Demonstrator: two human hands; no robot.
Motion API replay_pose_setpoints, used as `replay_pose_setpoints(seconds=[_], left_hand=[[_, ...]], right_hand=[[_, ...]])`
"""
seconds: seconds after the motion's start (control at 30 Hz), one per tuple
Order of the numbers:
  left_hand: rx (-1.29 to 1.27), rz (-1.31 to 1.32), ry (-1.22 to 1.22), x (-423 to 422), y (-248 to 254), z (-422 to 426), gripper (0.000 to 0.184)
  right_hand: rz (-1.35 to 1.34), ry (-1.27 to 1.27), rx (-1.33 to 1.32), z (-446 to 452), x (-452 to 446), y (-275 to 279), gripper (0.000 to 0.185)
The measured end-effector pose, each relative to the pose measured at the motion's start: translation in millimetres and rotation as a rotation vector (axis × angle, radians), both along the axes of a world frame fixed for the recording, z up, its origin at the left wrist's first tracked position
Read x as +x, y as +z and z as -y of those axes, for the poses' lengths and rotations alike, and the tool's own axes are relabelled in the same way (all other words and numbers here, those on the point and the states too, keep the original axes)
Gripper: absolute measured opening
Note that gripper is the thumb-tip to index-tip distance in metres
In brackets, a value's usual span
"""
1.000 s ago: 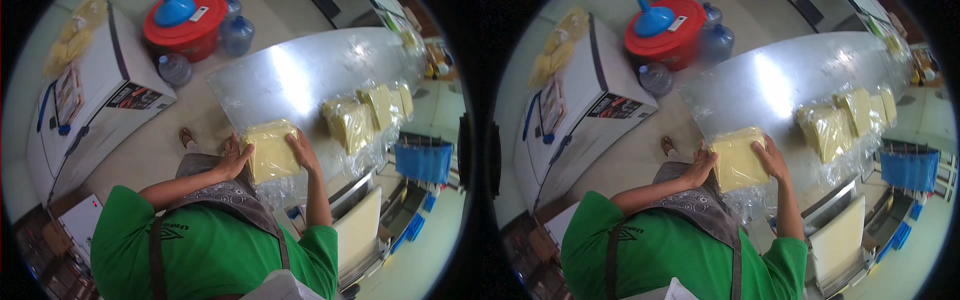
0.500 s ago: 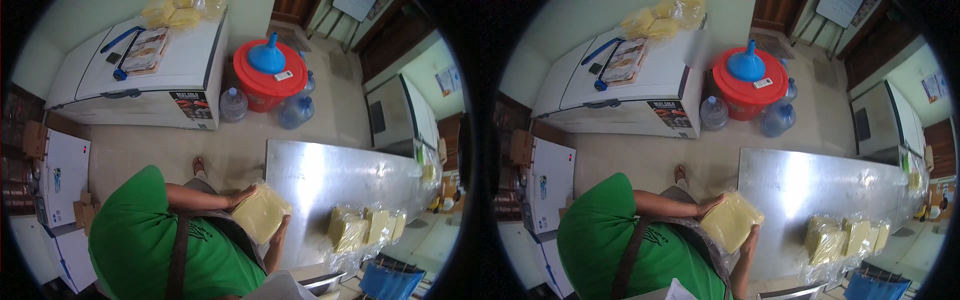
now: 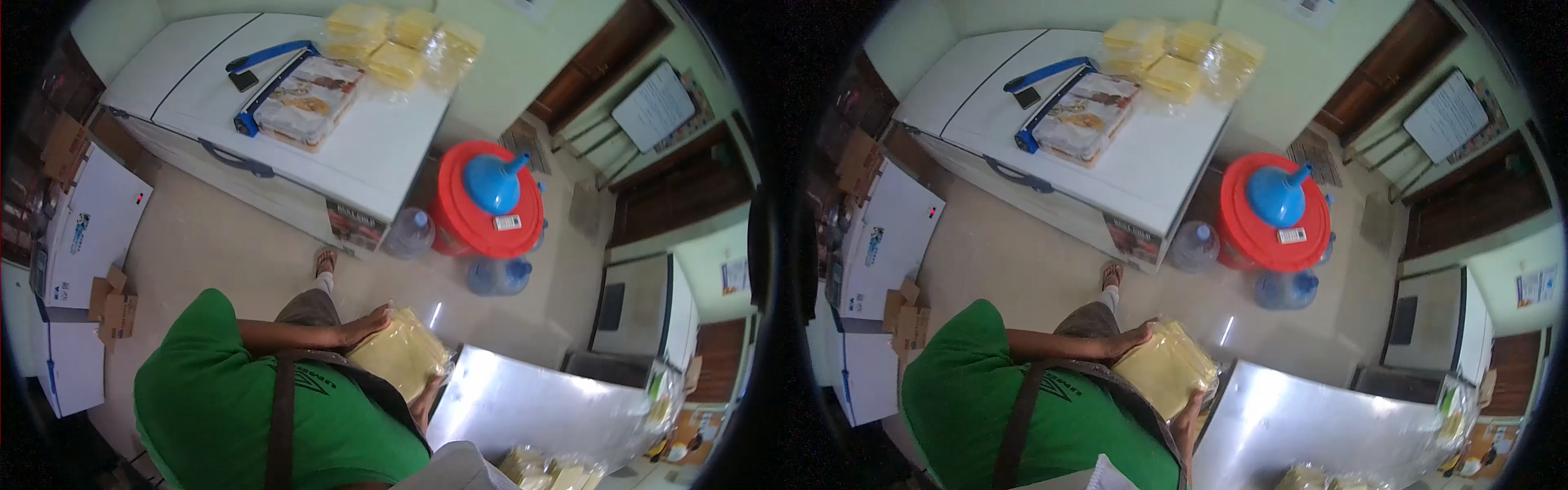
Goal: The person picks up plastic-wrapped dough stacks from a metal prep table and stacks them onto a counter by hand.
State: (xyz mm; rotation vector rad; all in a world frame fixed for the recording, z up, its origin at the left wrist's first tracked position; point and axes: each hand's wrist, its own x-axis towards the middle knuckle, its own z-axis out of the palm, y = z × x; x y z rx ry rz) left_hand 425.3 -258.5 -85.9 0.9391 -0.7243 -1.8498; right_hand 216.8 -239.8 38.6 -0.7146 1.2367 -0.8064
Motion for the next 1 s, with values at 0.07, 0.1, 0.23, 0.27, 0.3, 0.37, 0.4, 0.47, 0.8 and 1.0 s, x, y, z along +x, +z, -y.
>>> replay_pose_setpoints(seconds=[0.07, 0.1, 0.23, 0.27, 0.3, 0.37, 0.4, 0.47, 0.8, 1.0], left_hand=[[-0.114, 0.100, -0.013, 50, 6, 37, 0.088], [-0.219, 0.222, -0.042, 77, 6, 59, 0.088], [-0.203, 0.254, -0.037, 174, 47, 126, 0.093], [-0.147, 0.407, 0.013, 194, 59, 140, 0.101], [-0.146, 0.407, 0.001, 212, 81, 152, 0.101], [0.095, 0.491, 0.032, 245, 125, 186, 0.107], [0.097, 0.498, 0.014, 260, 118, 208, 0.107], [0.113, 0.412, 0.001, 284, 90, 254, 0.083], [0.061, 0.723, 0.400, 409, 190, 496, 0.084], [-0.213, 0.563, 0.594, 438, 195, 573, 0.084]], right_hand=[[0.021, 0.072, -0.060, 28, 26, -50, 0.078], [0.063, 0.127, -0.111, 41, 34, -86, 0.078], [0.019, 0.144, -0.043, 109, 119, -72, 0.077], [-0.171, 0.130, 0.040, 129, 134, -76, 0.070], [-0.169, 0.119, 0.044, 148, 155, -66, 0.070], [0.215, 0.066, 0.215, 204, 210, -33, 0.065], [0.305, 0.081, 0.215, 230, 237, -11, 0.063], [0.399, 0.096, 0.216, 286, 275, 16, 0.061], [0.519, 0.299, 0.039, 582, 424, 59, 0.066], [0.573, 0.296, -0.080, 687, 482, 46, 0.067]])
